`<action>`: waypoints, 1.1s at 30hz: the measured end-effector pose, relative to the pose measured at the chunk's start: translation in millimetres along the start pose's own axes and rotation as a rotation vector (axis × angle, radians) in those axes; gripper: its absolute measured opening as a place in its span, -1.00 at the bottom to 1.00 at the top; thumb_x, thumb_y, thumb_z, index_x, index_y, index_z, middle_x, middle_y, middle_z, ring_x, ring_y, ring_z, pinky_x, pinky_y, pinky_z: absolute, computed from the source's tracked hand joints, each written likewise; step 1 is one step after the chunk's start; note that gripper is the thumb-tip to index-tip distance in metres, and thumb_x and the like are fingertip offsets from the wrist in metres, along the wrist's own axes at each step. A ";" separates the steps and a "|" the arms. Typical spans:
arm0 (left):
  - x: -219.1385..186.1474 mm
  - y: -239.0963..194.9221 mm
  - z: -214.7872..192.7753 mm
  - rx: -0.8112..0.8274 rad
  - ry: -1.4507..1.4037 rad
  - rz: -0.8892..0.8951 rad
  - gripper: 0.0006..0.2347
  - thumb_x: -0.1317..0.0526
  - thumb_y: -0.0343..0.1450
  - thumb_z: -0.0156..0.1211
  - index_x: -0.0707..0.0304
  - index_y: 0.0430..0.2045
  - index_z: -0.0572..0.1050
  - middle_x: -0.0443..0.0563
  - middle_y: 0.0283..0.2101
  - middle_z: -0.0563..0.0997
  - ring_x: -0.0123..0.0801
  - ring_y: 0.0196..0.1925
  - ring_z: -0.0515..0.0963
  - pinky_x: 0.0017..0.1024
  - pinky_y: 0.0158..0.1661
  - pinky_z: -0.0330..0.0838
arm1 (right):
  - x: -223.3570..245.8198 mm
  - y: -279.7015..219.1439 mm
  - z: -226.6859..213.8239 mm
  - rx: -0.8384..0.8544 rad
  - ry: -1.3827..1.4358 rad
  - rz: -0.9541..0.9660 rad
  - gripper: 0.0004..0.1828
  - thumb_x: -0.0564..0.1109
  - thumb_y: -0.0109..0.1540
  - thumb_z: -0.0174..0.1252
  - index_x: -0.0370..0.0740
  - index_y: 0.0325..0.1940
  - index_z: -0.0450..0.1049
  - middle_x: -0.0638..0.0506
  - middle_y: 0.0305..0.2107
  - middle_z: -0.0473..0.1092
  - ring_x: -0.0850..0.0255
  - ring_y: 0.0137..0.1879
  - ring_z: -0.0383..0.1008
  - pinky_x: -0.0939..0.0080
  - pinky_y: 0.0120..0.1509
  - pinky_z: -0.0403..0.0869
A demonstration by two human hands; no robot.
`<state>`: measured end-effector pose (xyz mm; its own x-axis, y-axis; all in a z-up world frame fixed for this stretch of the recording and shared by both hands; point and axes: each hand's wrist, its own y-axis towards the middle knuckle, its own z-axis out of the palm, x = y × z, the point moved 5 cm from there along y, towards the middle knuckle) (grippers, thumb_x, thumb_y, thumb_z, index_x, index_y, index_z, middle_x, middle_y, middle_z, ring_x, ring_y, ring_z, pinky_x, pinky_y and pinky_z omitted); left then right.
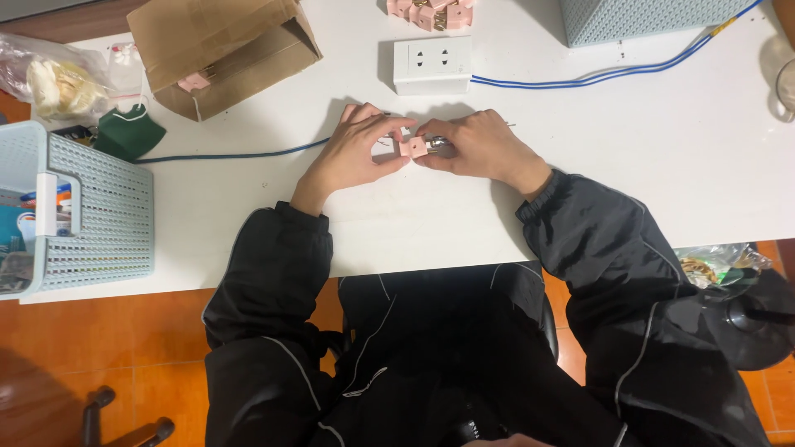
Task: Disassembling and preparing an electrical plug for wiring using a screwdriver
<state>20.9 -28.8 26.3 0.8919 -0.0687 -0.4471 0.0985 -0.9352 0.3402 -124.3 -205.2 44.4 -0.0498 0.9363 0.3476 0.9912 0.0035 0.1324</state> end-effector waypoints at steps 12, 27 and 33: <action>-2.0 0.2 -5.5 0.026 -0.019 -0.002 -0.51 0.08 0.54 0.54 -0.08 0.40 0.53 -0.21 -0.06 0.71 -0.33 0.14 0.53 -0.19 0.25 0.24 | -3.5 0.6 2.9 -0.031 0.001 -0.020 -0.62 0.28 0.43 0.38 0.09 0.19 0.72 0.00 -0.52 0.66 0.02 -0.35 0.75 0.07 -0.07 0.62; 2.5 -2.7 -2.3 0.034 -0.028 0.010 -0.57 0.11 0.53 0.54 -0.06 0.33 0.57 -0.15 -0.06 0.68 -0.26 0.14 0.53 -0.12 0.24 0.25 | -3.2 1.5 5.7 0.002 -0.040 -0.033 -0.58 0.34 0.43 0.36 0.08 0.18 0.71 0.00 -0.54 0.64 0.01 -0.36 0.73 0.04 -0.10 0.62; 3.2 -1.6 -2.7 0.031 -0.017 0.015 -0.60 0.07 0.55 0.51 -0.08 0.31 0.60 -0.17 -0.07 0.68 -0.29 0.15 0.53 -0.15 0.23 0.25 | -6.4 4.4 8.2 -0.010 -0.039 -0.028 -0.56 0.34 0.43 0.35 0.07 0.20 0.72 0.05 -0.60 0.61 0.08 -0.41 0.70 0.13 -0.16 0.57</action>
<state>24.8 -26.6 26.6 0.8854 -0.0889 -0.4561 0.0708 -0.9442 0.3216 -118.7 -208.3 35.1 -0.0729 0.9488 0.3075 0.9882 0.0270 0.1509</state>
